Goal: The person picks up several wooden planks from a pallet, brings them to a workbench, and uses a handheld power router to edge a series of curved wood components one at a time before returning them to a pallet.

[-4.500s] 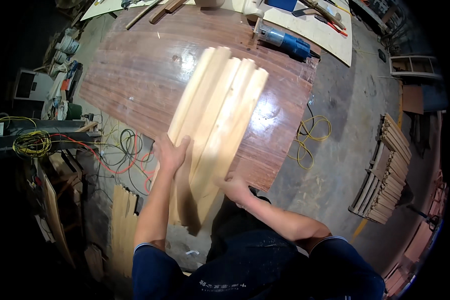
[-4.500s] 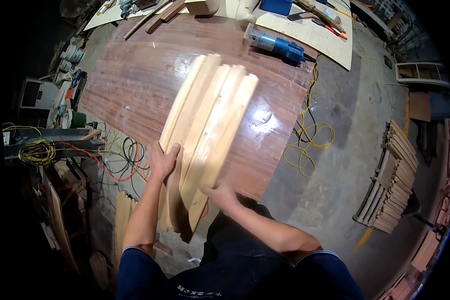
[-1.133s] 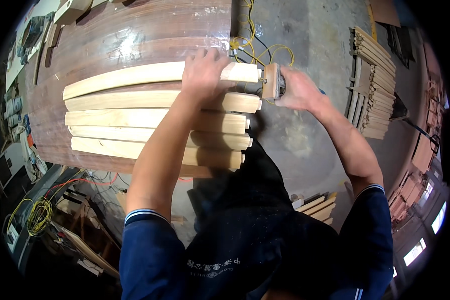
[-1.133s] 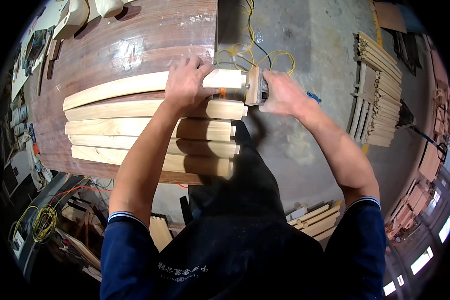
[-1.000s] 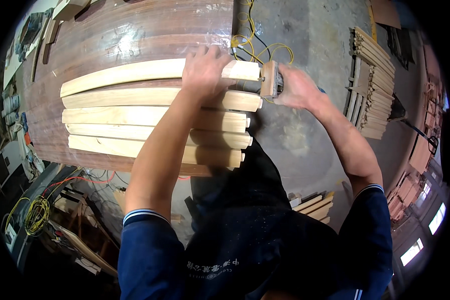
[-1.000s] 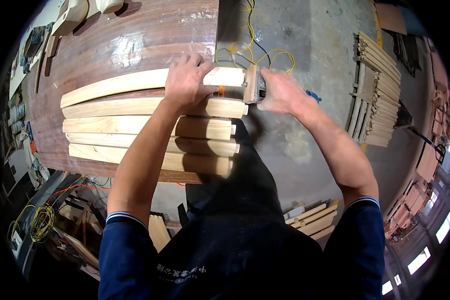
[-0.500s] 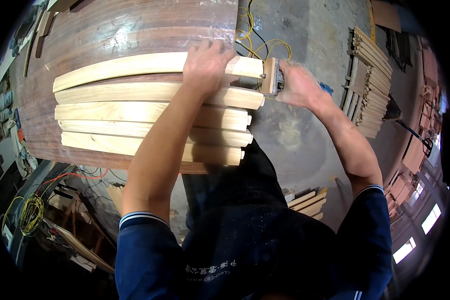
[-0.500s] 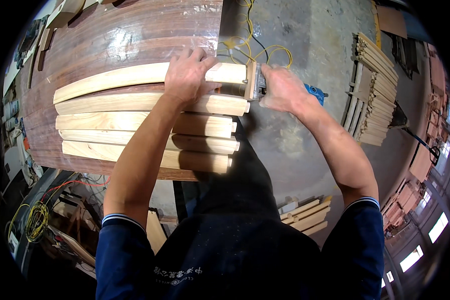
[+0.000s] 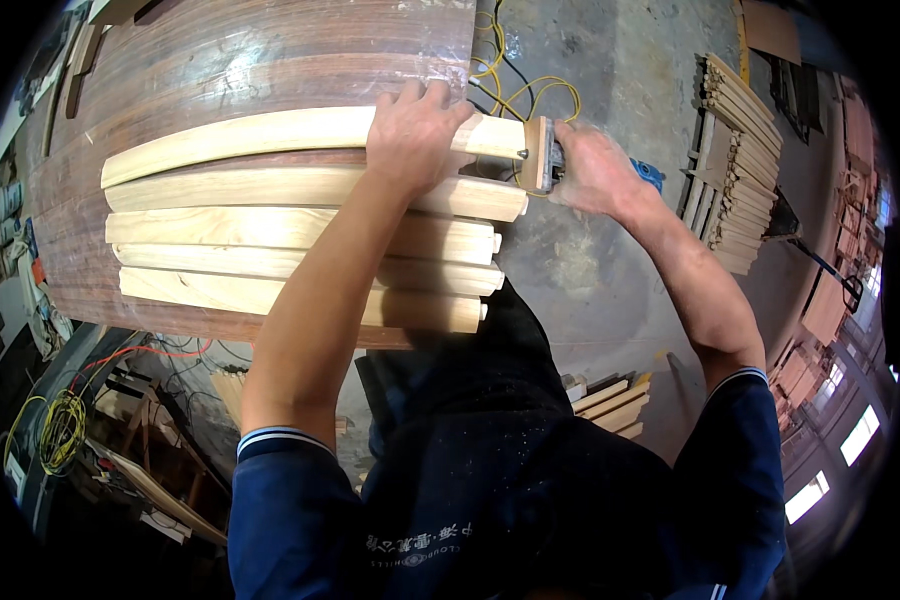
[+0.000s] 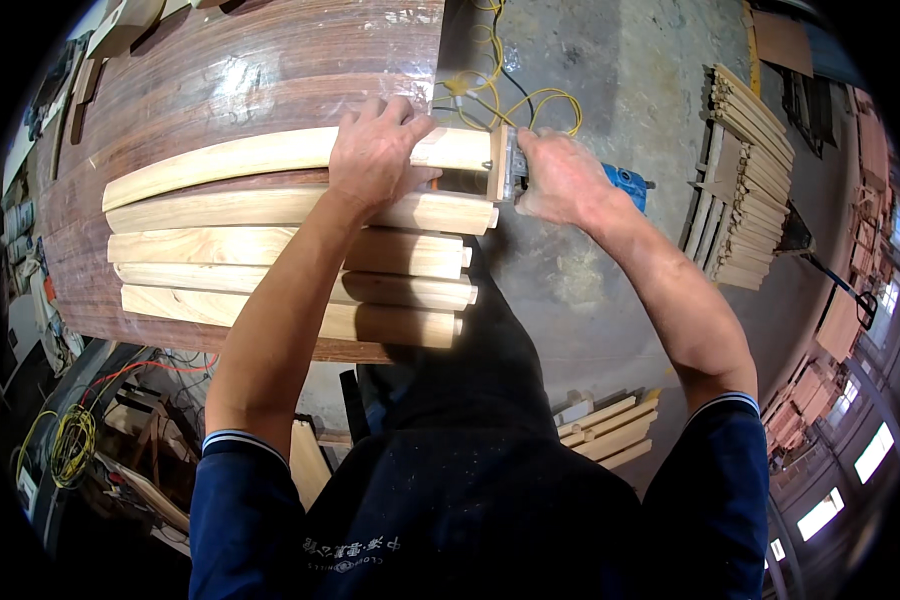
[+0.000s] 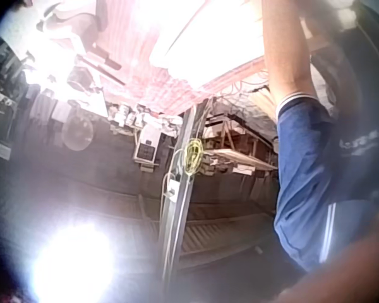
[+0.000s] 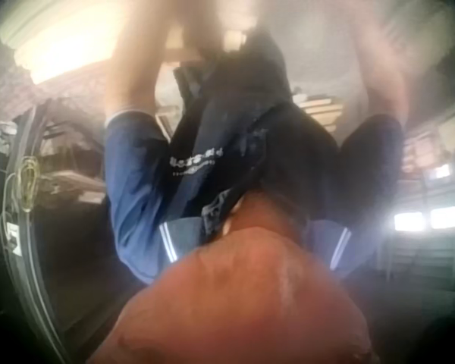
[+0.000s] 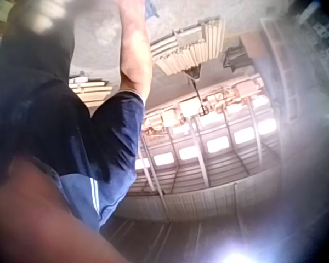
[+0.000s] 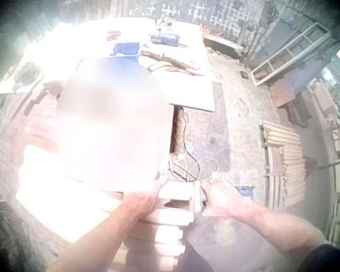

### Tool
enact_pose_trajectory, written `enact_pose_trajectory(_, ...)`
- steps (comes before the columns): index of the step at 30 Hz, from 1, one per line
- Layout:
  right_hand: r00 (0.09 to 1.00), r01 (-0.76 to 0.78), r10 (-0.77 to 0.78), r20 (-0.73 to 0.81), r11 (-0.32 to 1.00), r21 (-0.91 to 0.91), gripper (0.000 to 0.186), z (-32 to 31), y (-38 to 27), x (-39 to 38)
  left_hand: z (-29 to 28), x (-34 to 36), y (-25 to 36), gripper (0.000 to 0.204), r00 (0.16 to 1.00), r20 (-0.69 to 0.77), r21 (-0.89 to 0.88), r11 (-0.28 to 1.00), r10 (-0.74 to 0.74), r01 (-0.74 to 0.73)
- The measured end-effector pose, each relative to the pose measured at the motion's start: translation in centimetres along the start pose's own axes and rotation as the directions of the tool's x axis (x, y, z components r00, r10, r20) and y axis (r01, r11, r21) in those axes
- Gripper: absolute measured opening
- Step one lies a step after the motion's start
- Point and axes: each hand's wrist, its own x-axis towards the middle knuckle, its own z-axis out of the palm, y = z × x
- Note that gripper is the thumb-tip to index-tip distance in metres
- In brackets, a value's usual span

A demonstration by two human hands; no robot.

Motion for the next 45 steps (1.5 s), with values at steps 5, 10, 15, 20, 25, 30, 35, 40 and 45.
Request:
enact_pose_trajectory(5,1.0,0.015,-0.015,-0.004,1.0,0.019,0.049,0.0,0.6,0.5,0.2,0.1,0.0,0.06,1.0,-0.026,0.005,1.0,0.014,-0.014)
enact_pose_trajectory(10,0.999,0.035,-0.035,-0.035,0.999,0.02,0.047,0.0,1.2,1.4,0.3,0.1,-0.1,0.06,0.999,-0.048,0.009,1.0,0.027,-0.027)
enact_pose_trajectory(15,0.999,-0.009,0.009,0.044,1.0,0.009,0.06,-0.4,1.8,2.7,0.3,0.1,0.0,0.059,0.998,-0.056,0.024,1.0,0.021,-0.019)
enact_pose_trajectory(20,1.0,0.005,-0.005,0.019,1.0,0.02,0.056,-0.8,2.1,3.6,0.7,0.0,-0.1,0.056,0.995,-0.097,0.047,0.998,0.035,-0.031)
enact_pose_trajectory(25,0.999,0.01,-0.009,0.051,1.0,-0.007,0.048,-1.2,2.1,4.2,1.0,0.1,-0.2,0.052,0.99,-0.134,0.05,0.998,0.046,-0.04)
enact_pose_trajectory(30,0.987,-0.037,0.031,0.158,0.999,0.038,0.052,-2.3,2.0,4.8,0.9,0.2,-0.2,0.052,0.985,-0.16,0.062,0.997,0.059,-0.05)
enact_pose_trajectory(35,0.987,-0.031,0.017,0.158,0.996,0.089,0.054,-2.0,2.7,5.3,1.6,-0.1,-0.6,0.056,0.989,-0.134,0.058,0.997,0.066,-0.059)
enact_pose_trajectory(40,0.969,-0.054,0.009,0.245,0.983,0.175,0.058,-2.8,2.7,5.6,0.1,0.1,0.1,0.057,0.997,-0.057,0.032,0.998,0.055,-0.053)
enact_pose_trajectory(45,0.971,-0.031,-0.016,0.237,0.981,0.194,0.061,-3.4,2.9,5.7,-0.3,0.4,0.3,0.058,0.998,0.059,0.022,1.0,-0.016,0.014)
